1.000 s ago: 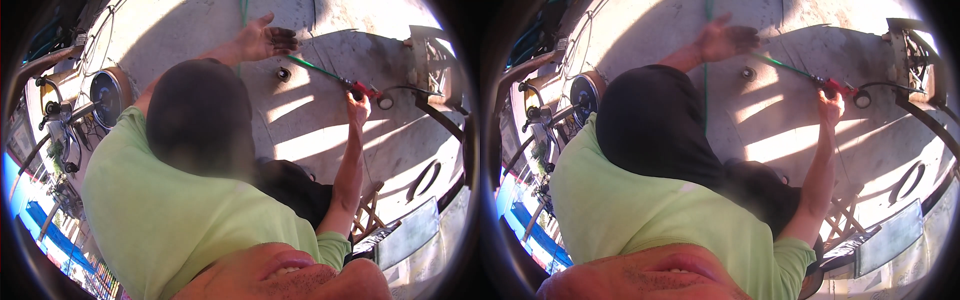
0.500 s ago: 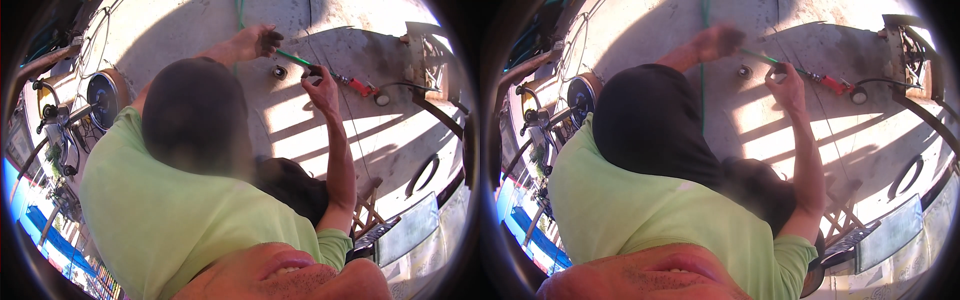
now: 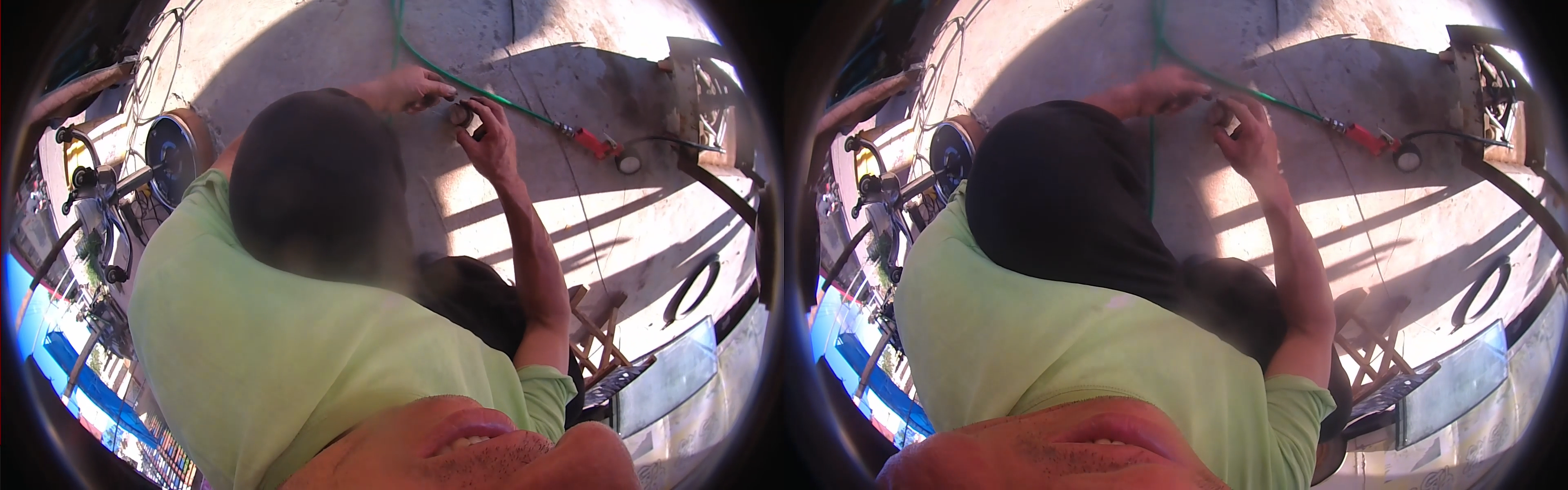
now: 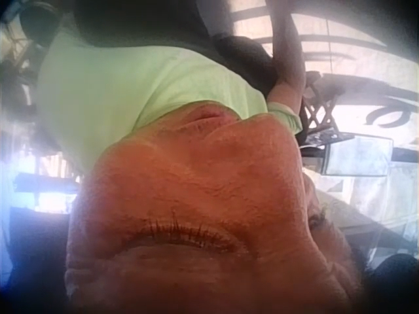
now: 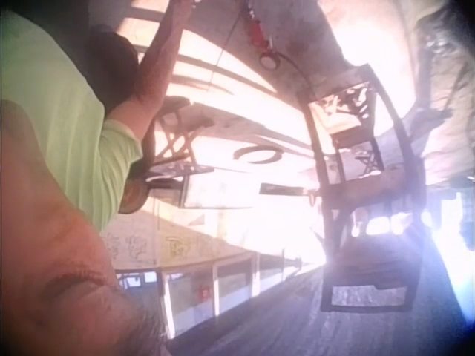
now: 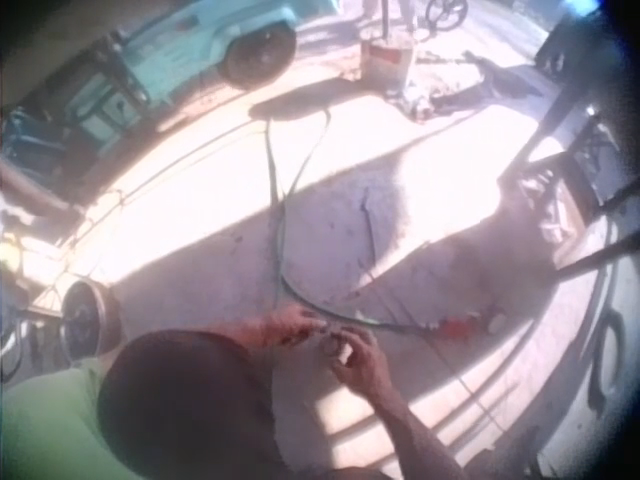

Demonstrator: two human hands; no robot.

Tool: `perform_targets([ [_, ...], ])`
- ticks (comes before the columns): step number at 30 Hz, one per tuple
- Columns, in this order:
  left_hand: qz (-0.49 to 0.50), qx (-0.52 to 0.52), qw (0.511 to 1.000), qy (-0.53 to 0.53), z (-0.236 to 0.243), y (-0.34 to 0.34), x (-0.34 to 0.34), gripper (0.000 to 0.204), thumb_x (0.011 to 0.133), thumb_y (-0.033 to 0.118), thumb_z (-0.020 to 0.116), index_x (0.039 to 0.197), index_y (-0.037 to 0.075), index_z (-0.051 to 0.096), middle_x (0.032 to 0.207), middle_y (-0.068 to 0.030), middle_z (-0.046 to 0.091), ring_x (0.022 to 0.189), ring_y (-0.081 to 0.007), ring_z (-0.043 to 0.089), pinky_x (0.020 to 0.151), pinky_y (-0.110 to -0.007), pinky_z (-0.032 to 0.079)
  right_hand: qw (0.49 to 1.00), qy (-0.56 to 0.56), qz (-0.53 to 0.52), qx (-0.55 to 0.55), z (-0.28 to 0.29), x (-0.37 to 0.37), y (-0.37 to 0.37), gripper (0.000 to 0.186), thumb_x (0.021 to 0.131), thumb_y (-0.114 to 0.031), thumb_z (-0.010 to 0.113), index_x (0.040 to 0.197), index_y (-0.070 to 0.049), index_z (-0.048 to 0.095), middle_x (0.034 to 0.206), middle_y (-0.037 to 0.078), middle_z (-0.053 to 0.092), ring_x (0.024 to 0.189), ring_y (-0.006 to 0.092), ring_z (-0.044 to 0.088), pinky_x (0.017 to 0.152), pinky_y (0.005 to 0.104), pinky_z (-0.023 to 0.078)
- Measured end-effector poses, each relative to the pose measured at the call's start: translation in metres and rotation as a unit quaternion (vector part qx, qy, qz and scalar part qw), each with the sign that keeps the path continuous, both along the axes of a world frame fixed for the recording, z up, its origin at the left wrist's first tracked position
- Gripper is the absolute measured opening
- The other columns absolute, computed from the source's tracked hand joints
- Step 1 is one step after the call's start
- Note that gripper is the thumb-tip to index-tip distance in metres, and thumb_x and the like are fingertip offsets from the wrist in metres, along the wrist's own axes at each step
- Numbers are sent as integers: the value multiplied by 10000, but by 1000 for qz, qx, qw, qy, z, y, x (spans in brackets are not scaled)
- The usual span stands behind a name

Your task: The person cleans and reassembles internal components of a small motor part by hand while sitting on the ground.

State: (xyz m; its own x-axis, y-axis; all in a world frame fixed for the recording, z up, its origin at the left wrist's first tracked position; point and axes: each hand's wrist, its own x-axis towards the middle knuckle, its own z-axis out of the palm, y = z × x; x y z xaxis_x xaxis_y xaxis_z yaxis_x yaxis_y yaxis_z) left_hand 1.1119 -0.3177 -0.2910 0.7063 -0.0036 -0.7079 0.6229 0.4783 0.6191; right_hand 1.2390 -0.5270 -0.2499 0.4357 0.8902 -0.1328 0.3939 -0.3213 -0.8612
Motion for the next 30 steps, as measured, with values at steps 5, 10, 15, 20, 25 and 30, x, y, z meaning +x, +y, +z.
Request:
perform_targets([
  [5, -45, 141, 988, -43, -10, -15, 0, 351, 866, 346, 813, 935, 13, 728, 745, -47, 651, 640, -118, 587, 556, -309, 457, 1000, 21, -3, -6, -11, 1, -3, 512, 807, -112, 771, 1305, -87, 654, 1319, 79, 623, 791, 171, 679, 728, 302, 558],
  [10, -25, 199, 974, -101, -22, -26, -3, 360, 812, 281, 822, 980, -28, 746, 932, -96, 739, 883, -162, 657, 811, -314, 507, 998, 51, -7, -30, -18, 0, -5, 530, 820, -123, 776, 1329, -75, 637, 1318, 110, 625, 904, 208, 697, 756, 307, 565],
  [15, -52, 243, 965, -86, -8, -27, 1, 354, 818, 273, 818, 998, -22, 743, 919, -91, 735, 870, -158, 655, 789, -321, 515, 999, -37, -30, -16, -46, -4, -14, 526, 838, -167, 762, 1342, -126, 618, 1324, 148, 629, 827, 283, 729, 729, 388, 586],
  [20, -29, 237, 965, -107, -10, -24, -1, 325, 914, 256, 747, 1097, -12, 735, 994, -99, 745, 939, -182, 669, 865, -347, 522, 996, -22, -36, -80, -31, -6, -7, 476, 874, -229, 753, 1310, -110, 603, 1268, 161, 653, 924, 330, 721, 753, 428, 579],
  [25, 65, 188, 972, -127, 6, -24, 10, 284, 931, 248, 761, 1110, 29, 739, 836, -22, 689, 701, -61, 588, 608, -236, 467, 995, -93, -10, -24, -19, 6, 3, 470, 907, -292, 729, 1317, -117, 577, 1235, 170, 654, 994, 356, 695, 812, 462, 555],
  [30, 118, 46, 990, -57, 23, -13, 10, 327, 963, 269, 730, 1190, 33, 717, 716, 24, 592, 508, -45, 419, 438, -239, 310, 995, -85, -25, -44, 2, 11, 16, 488, 910, -343, 735, 1307, -102, 583, 1182, 183, 655, 1016, 387, 663, 823, 468, 538],
])
